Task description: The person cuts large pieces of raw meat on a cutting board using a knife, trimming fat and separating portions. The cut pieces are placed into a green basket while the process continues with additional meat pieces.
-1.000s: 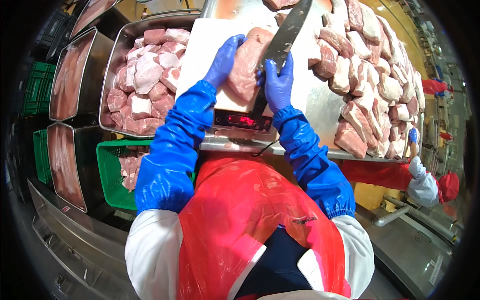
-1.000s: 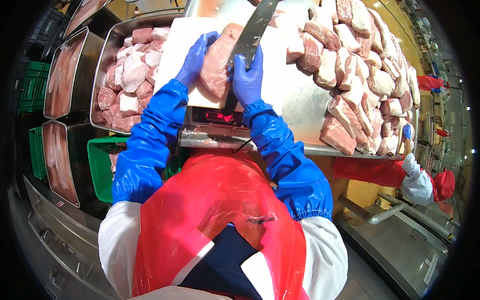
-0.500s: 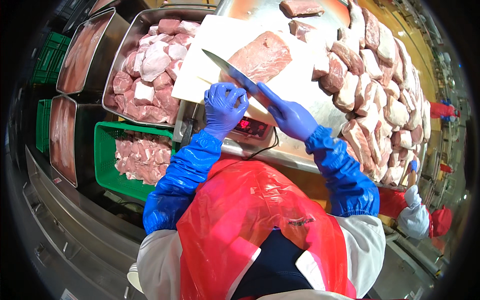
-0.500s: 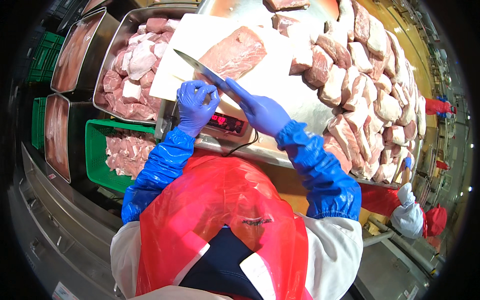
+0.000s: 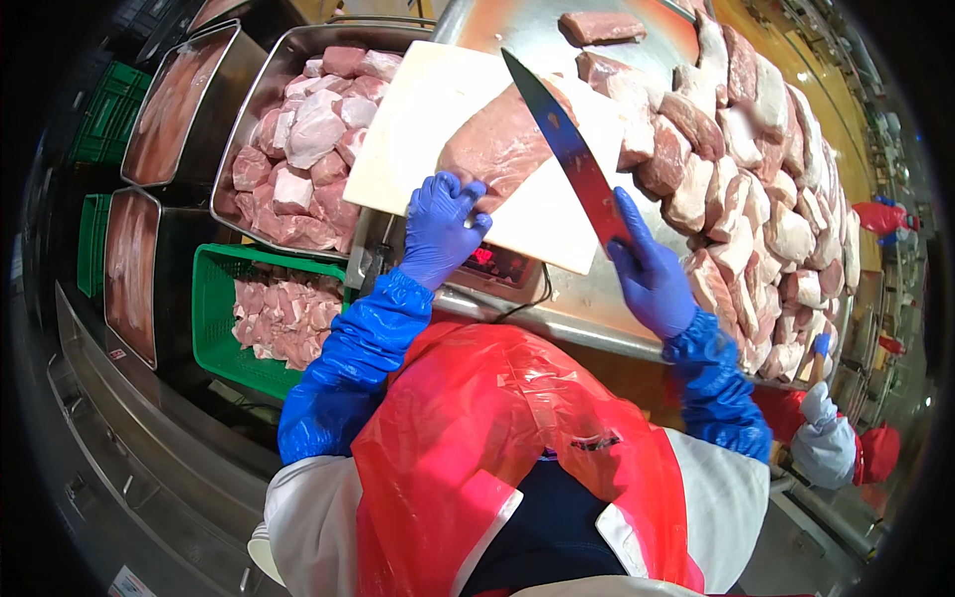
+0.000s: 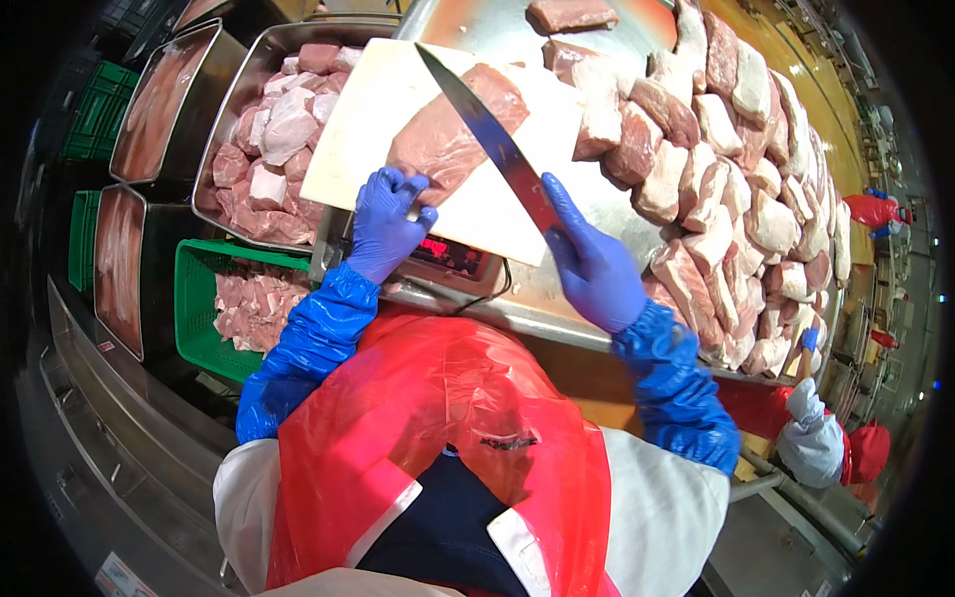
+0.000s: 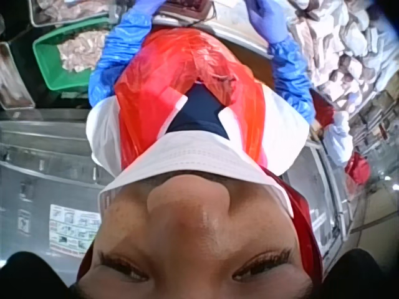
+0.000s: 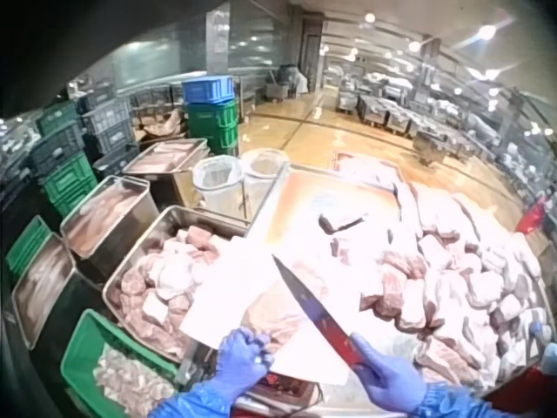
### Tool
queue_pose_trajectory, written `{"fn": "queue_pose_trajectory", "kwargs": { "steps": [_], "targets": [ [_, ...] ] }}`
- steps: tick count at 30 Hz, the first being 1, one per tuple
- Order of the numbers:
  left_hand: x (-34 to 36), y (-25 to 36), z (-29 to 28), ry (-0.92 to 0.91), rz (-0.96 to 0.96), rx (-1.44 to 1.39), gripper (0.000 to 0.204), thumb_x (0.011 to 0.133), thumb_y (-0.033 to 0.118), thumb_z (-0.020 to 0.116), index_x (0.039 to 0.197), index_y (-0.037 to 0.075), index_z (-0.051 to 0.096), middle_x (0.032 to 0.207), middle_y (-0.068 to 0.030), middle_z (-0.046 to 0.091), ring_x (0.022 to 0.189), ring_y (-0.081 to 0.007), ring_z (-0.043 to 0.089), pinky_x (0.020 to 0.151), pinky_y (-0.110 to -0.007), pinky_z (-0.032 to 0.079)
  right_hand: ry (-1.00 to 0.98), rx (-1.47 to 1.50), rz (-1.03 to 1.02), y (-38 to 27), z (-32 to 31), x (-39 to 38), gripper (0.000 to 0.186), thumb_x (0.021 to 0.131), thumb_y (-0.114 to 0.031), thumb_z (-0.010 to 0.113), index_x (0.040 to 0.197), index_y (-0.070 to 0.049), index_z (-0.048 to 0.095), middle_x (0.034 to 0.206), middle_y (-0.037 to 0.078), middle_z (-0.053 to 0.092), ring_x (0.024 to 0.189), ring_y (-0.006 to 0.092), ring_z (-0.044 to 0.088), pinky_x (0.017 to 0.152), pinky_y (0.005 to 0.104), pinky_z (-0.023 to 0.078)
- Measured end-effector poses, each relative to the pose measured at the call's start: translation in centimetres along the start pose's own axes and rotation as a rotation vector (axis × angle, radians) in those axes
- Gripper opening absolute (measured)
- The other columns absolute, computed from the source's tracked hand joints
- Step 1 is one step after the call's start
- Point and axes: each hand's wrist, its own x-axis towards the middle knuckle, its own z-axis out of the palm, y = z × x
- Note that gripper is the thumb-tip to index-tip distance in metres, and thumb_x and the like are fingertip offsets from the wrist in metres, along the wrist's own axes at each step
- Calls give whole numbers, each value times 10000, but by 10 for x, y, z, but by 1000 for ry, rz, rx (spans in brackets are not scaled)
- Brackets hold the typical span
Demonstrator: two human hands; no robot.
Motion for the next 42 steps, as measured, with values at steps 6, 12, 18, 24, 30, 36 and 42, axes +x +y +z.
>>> {"fn": "queue_pose_trajectory", "kwargs": {
  "steps": [6,12,18,24,30,36,42],
  "targets": [
    [-10,-28,0,6,91,-69,233,701,181,745,894,133,624,814,-81,488,796,-294,539,701,-434,447,-40,142,-3,-19,94,72,657,991,-137,550,1578,-218,266,1102,246,680,902,424,688,803,438,545],
    [-3,-49,-5,-22,177,-29,196,700,179,722,845,139,597,802,-70,479,779,-263,526,678,-422,432,-250,-272,54,-35,110,87,790,900,-49,532,1588,-293,230,810,243,663,680,413,660,621,509,527],
    [7,-72,3,97,245,-62,94,723,158,694,758,140,608,727,-50,497,753,-257,534,657,-422,432,-376,-716,152,-41,54,-10,929,835,54,507,1589,-386,187,687,179,580,607,370,650,541,491,531],
    [15,-58,-48,-2,253,-232,262,739,170,756,979,143,654,962,-104,579,907,-313,584,781,-447,485,-146,-450,64,-65,12,-11,718,904,21,549,1550,-222,352,831,206,657,682,372,677,596,457,543],
    [-2,-36,8,-131,260,-108,357,744,242,739,1077,149,649,1037,-100,576,1017,-306,566,864,-454,469,124,-180,65,-51,50,49,639,968,-91,575,1545,-258,357,941,227,688,765,420,674,677,448,560],
    [-4,-45,5,-32,307,-179,337,669,95,761,988,104,654,1011,-94,606,913,-322,584,777,-463,486,-53,-233,-139,-37,108,107,839,886,-82,603,1596,-280,202,947,197,699,758,390,691,646,466,560],
    [-4,-52,7,-53,314,-257,314,667,119,776,955,103,653,1006,-89,619,917,-310,591,775,-454,479,-159,-403,-97,-59,119,130,846,865,-39,565,1597,-272,210,822,208,678,678,363,688,586,471,543]
  ]
}}
